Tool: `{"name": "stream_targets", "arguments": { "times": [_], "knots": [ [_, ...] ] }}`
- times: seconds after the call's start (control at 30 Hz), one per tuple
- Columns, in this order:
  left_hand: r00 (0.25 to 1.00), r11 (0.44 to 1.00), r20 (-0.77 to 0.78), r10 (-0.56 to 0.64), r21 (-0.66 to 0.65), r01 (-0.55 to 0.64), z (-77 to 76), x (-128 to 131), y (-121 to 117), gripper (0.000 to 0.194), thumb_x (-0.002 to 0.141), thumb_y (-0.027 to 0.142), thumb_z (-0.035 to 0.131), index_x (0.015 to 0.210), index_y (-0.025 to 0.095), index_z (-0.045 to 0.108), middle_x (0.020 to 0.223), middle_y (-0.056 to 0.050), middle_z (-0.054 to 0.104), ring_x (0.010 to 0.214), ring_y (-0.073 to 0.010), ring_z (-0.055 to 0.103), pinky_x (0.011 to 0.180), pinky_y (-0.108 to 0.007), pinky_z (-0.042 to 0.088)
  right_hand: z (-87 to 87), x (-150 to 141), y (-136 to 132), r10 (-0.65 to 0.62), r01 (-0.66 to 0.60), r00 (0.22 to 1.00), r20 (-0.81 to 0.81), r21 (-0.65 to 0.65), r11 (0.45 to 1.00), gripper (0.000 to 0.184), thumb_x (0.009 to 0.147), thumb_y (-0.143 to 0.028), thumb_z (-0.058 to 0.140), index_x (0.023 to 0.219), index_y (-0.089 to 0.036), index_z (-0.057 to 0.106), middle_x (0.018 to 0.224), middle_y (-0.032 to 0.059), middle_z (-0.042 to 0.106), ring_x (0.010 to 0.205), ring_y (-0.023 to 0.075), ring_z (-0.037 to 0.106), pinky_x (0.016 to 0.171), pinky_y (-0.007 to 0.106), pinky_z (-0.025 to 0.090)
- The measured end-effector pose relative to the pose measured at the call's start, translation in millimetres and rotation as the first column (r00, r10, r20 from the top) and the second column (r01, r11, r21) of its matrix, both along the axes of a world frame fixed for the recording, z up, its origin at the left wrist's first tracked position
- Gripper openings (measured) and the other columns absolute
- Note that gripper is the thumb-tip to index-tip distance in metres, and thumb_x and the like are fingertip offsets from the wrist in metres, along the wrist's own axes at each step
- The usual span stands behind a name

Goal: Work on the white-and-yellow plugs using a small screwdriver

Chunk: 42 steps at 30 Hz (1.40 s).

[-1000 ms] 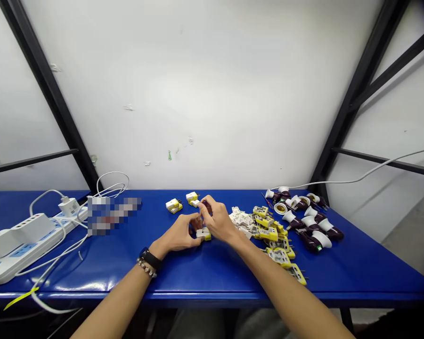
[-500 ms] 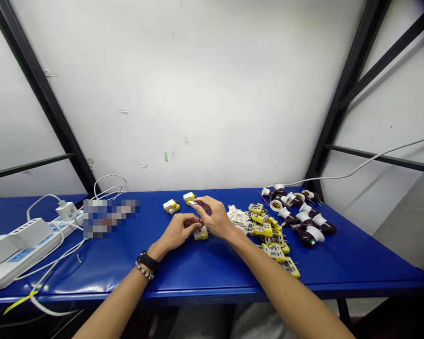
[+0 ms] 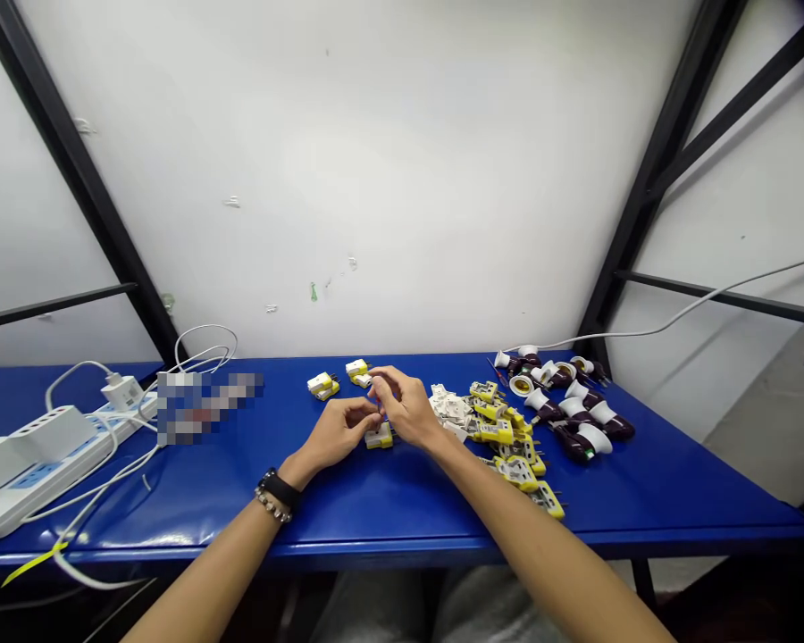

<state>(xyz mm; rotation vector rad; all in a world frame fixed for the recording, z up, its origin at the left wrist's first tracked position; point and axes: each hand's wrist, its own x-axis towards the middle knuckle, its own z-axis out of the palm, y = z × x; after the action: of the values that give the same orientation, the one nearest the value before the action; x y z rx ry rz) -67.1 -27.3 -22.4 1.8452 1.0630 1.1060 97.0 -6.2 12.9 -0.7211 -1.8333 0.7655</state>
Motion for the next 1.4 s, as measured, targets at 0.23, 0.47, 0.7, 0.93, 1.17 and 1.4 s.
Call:
{"name": "stream_targets", "arguments": {
  "times": [0.23,0.47,0.7,0.93,1.17,1.4],
  "knots": [
    [1.0,1.0,0.004,-0.014,0.011,0.014,-1.3,0.4,0.3,0.03,0.087,0.042,0.068,0.094,0.013,0.07,0.088,-0.007,0.076,0.079,-0.0228,0.071,0.073,-0.032,0.057,0.0,-2.7,-0.9,0.027,-0.027,0.999,-0.019,-0.02,0.999,0.031,0.1,-0.042,0.047,0.089,-0.021,0.067,0.071,0.0,0.064,0.057,0.0137,0.058,0.056,0.024,0.046],
    [1.0,1.0,-0.004,0.0,0.011,0.0,-6.8,-2.9,4.4,0.028,0.087,0.041,0.066,0.088,0.013,0.07,0.081,-0.006,0.074,0.073,-0.0205,0.068,0.069,-0.029,0.054,2.0,-5.3,1.6,0.059,-0.059,0.998,-0.005,-0.02,0.998,0.032,0.1,-0.037,0.043,0.094,-0.019,0.068,0.071,0.0,0.064,0.059,0.0129,0.057,0.057,0.023,0.045],
    [0.999,0.999,-0.034,0.042,0.022,-0.041,-2.6,-0.5,5.4,0.025,0.084,0.038,0.068,0.076,0.014,0.064,0.071,-0.003,0.068,0.061,-0.016,0.062,0.058,-0.024,0.048,3.4,-3.7,1.0,0.042,-0.042,0.999,0.014,0.01,0.999,0.029,0.1,-0.034,0.044,0.101,-0.019,0.07,0.075,0.0012,0.069,0.06,0.0143,0.061,0.06,0.025,0.046],
    [0.998,0.999,-0.055,0.041,0.004,-0.04,-4.4,-1.8,6.4,0.027,0.084,0.04,0.066,0.078,0.014,0.066,0.075,-0.005,0.071,0.061,-0.0177,0.065,0.057,-0.025,0.049,-2.4,-5.0,4.0,0.029,-0.029,0.999,-0.041,-0.005,1.0,0.026,0.097,-0.038,0.052,0.102,-0.019,0.07,0.083,0.0029,0.073,0.057,0.0136,0.061,0.057,0.025,0.047],
    [0.998,0.999,-0.056,0.036,0.013,-0.035,-4.7,-2.1,6.7,0.024,0.085,0.038,0.068,0.077,0.015,0.066,0.071,-0.003,0.071,0.059,-0.0163,0.063,0.055,-0.024,0.047,0.9,-5.7,2.1,-0.067,0.07,0.994,-0.09,0.029,0.997,0.028,0.091,-0.038,0.06,0.073,-0.018,0.069,0.062,0.0011,0.066,0.054,0.0142,0.057,0.054,0.025,0.044],
    [0.998,1.0,-0.061,0.008,0.027,-0.006,-11.3,-4.6,11.3,0.025,0.086,0.039,0.069,0.08,0.014,0.066,0.08,-0.007,0.074,0.071,-0.0217,0.07,0.066,-0.03,0.054,-5.3,-7.2,4.2,0.016,-0.018,0.996,-0.089,-0.018,1.0,0.026,0.092,-0.04,0.06,0.102,-0.019,0.073,0.077,0.0021,0.073,0.064,0.0155,0.063,0.059,0.025,0.047]
  ]
}}
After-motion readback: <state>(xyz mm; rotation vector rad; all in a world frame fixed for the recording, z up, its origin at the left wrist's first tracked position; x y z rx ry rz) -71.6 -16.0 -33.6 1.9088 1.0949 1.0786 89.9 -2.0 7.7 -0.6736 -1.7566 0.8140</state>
